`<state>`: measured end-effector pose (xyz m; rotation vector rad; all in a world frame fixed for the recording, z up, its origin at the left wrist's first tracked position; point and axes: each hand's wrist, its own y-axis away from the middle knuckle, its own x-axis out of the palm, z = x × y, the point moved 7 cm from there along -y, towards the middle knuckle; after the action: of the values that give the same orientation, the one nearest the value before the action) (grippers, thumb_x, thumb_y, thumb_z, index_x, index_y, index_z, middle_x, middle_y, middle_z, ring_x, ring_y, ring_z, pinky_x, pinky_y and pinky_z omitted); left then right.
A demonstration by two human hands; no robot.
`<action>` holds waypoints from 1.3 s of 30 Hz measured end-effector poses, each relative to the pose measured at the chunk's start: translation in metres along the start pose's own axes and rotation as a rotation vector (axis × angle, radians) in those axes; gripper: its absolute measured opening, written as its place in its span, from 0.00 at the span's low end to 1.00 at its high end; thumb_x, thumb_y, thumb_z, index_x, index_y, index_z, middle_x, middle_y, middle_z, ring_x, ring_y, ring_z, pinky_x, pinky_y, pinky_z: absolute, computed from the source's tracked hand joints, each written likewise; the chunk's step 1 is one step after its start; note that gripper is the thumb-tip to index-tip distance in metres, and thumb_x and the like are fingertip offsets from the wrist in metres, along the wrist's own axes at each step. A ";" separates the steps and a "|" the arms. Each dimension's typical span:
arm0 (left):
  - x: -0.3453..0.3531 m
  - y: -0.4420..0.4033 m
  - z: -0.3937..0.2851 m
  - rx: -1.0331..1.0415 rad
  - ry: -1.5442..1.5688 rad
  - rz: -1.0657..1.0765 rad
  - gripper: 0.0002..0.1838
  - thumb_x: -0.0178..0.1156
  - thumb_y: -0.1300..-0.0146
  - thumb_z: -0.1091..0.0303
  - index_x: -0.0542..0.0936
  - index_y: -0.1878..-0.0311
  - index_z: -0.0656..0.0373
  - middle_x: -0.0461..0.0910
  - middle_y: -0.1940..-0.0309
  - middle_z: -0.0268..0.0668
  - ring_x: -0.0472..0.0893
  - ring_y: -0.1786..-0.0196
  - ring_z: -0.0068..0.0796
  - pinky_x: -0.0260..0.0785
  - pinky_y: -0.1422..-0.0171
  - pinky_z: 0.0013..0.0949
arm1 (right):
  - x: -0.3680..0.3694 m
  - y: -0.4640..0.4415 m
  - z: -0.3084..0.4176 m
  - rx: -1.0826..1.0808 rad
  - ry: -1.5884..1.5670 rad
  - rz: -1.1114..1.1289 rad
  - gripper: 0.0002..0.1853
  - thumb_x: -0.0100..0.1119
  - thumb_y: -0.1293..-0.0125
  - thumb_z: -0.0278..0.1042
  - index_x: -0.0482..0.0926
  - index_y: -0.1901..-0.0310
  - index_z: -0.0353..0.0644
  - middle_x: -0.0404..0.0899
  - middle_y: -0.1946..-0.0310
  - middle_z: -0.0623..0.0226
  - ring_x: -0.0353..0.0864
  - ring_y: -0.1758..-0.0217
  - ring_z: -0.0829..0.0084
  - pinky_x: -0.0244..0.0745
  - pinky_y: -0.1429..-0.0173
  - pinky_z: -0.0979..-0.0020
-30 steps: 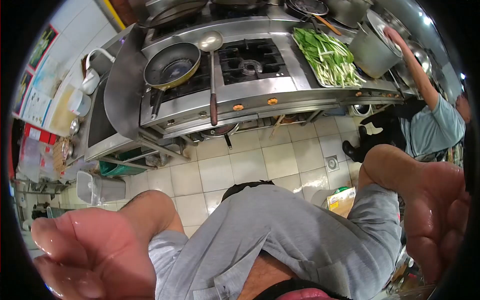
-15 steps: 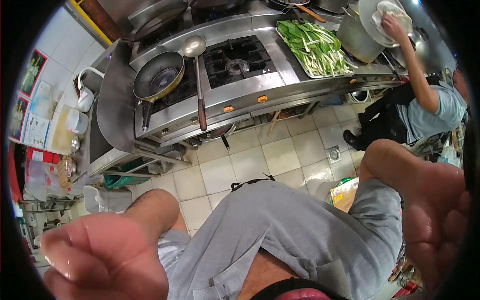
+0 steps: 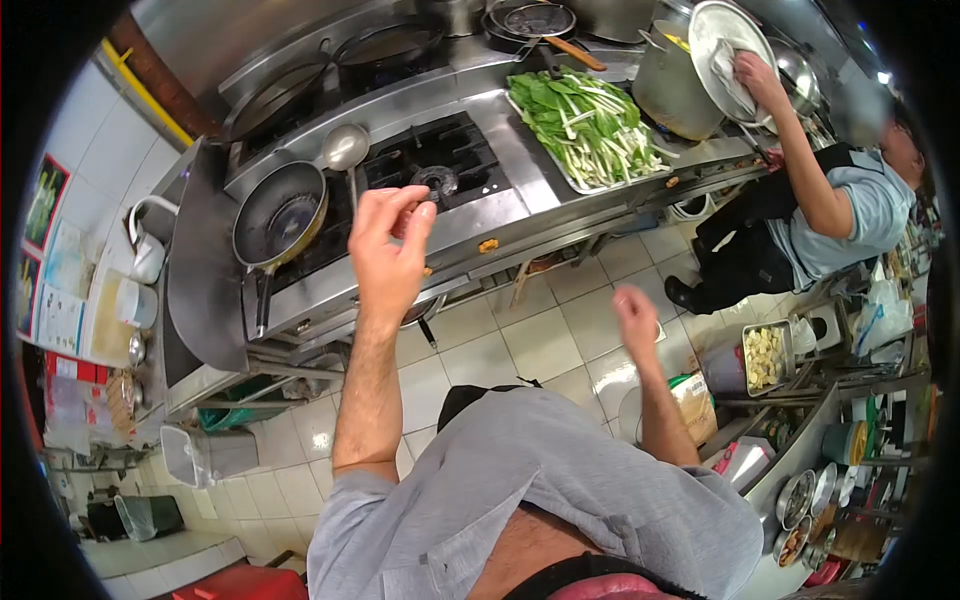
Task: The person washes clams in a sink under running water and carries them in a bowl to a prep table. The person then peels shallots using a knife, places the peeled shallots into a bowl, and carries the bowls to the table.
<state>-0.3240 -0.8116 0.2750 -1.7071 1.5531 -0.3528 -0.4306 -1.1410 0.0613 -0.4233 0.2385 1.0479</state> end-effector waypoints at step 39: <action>0.324 -0.155 0.285 -0.054 0.217 0.244 0.06 0.61 0.46 0.68 0.79 0.68 0.60 0.71 0.64 0.38 0.72 0.59 0.37 0.66 0.54 0.35 | 0.007 0.160 -0.253 1.270 -0.043 -0.292 0.13 0.54 0.39 0.38 0.77 0.62 0.35 0.72 0.83 0.69 0.71 0.86 0.78 0.64 0.85 0.76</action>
<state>0.0451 -1.0201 0.1021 -1.5368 1.9222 -0.3833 -0.5652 -1.1800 -0.2033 0.6951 0.7115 0.4570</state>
